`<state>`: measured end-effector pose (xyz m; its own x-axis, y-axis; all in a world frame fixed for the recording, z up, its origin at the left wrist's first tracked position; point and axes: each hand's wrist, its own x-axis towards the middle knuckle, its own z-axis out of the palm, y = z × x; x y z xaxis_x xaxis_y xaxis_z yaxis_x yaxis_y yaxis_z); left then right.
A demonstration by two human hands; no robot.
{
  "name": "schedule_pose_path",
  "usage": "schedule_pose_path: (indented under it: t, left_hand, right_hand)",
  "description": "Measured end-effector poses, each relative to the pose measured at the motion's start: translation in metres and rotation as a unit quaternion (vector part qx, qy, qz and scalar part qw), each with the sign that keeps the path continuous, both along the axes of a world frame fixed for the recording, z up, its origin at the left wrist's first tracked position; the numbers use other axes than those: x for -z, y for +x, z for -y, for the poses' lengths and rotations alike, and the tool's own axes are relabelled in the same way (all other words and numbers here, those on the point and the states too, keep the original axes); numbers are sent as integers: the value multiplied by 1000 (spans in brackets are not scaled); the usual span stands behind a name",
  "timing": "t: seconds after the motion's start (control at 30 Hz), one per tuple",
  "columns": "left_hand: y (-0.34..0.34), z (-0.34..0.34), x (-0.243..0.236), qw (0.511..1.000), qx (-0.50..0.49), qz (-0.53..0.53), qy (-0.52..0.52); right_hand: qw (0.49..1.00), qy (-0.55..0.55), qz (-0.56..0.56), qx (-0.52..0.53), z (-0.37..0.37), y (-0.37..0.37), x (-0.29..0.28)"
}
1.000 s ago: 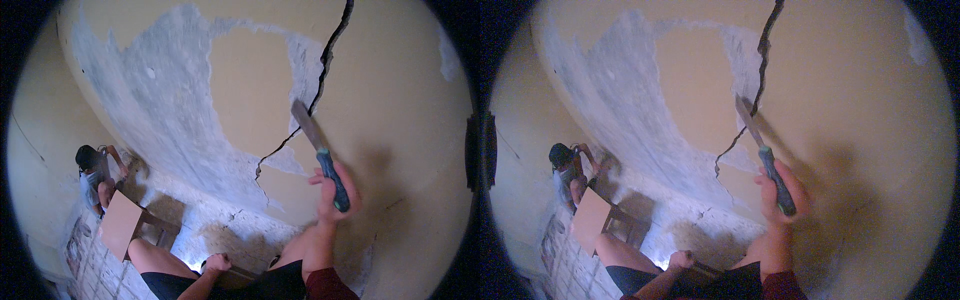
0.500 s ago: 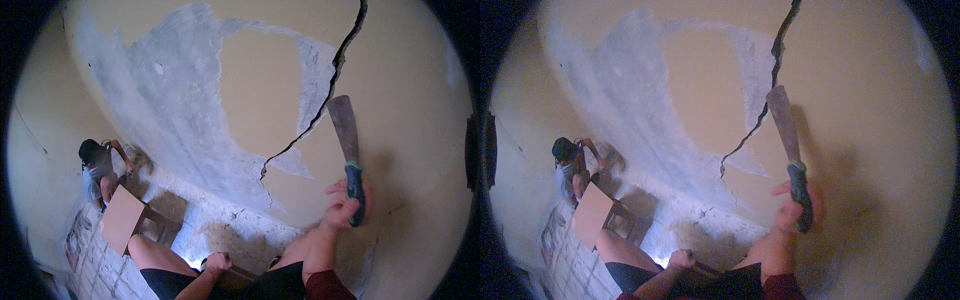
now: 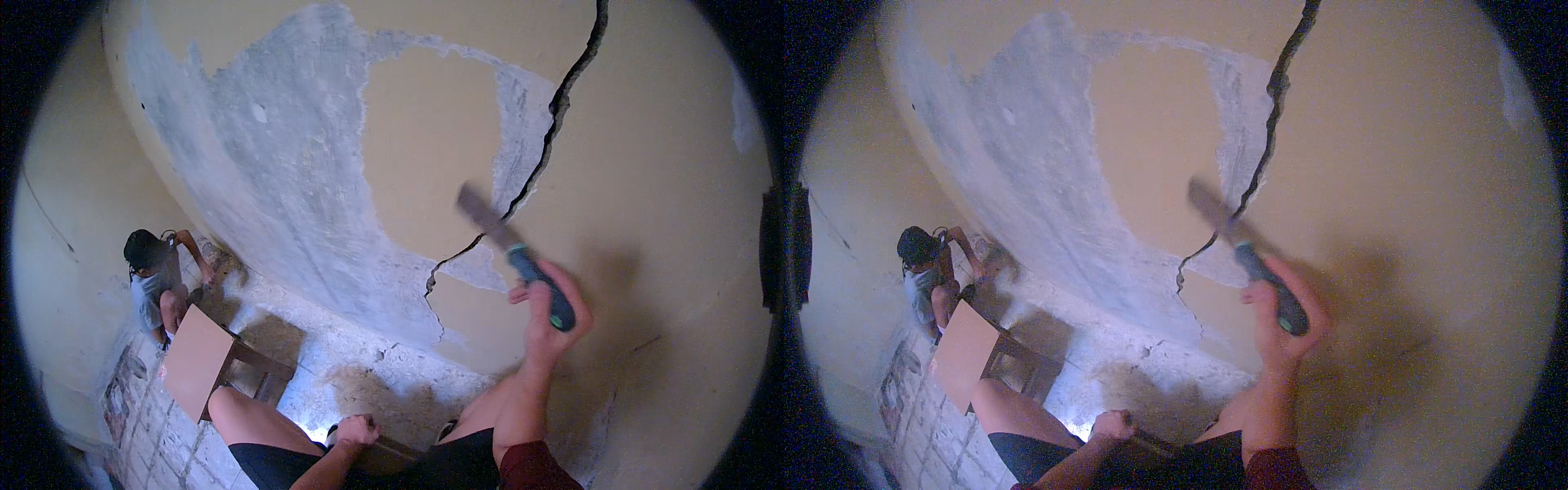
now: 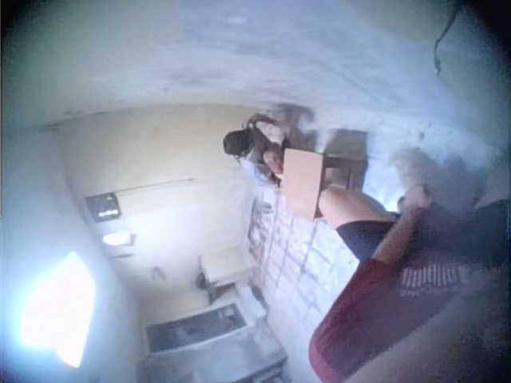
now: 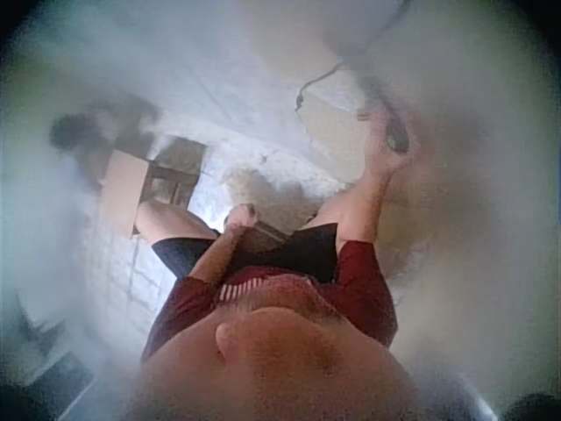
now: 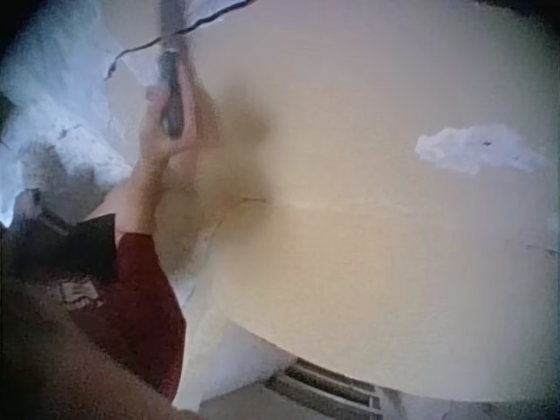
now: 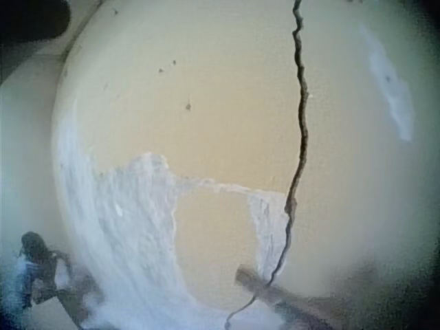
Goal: The person uses a putty knife to scrape loose material from a large crack in a wall while seated on a stool.
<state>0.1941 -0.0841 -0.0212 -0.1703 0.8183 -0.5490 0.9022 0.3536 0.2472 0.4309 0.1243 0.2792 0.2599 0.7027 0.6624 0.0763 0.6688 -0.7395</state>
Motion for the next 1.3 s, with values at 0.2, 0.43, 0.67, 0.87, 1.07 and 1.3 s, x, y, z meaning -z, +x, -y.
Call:
schedule_pose_path:
  t: [0.2,0.43,0.67,0.87,1.07,1.3]
  left_hand:
    - [0,3,9,1000,19,0,15]
    - [-2,3,8,1000,10,16,-3]
    - [-2,-3,3,999,6,12,-50]
    - [1,-1,1,1000,4,3,-3]
    - [3,-1,6,1000,21,3,-2]
    - [-2,4,3,1000,21,4,9]
  right_hand:
    - [977,208,-17,53,-4,-2,16]
    - [983,171,10,67,5,18,14]
    - [967,147,208,10,-19,10,13]
    - [975,214,-32,43,-11,-10,16]
    - [971,232,-63,15,-5,13,26]
    - [986,153,30,61,-8,-8,18]
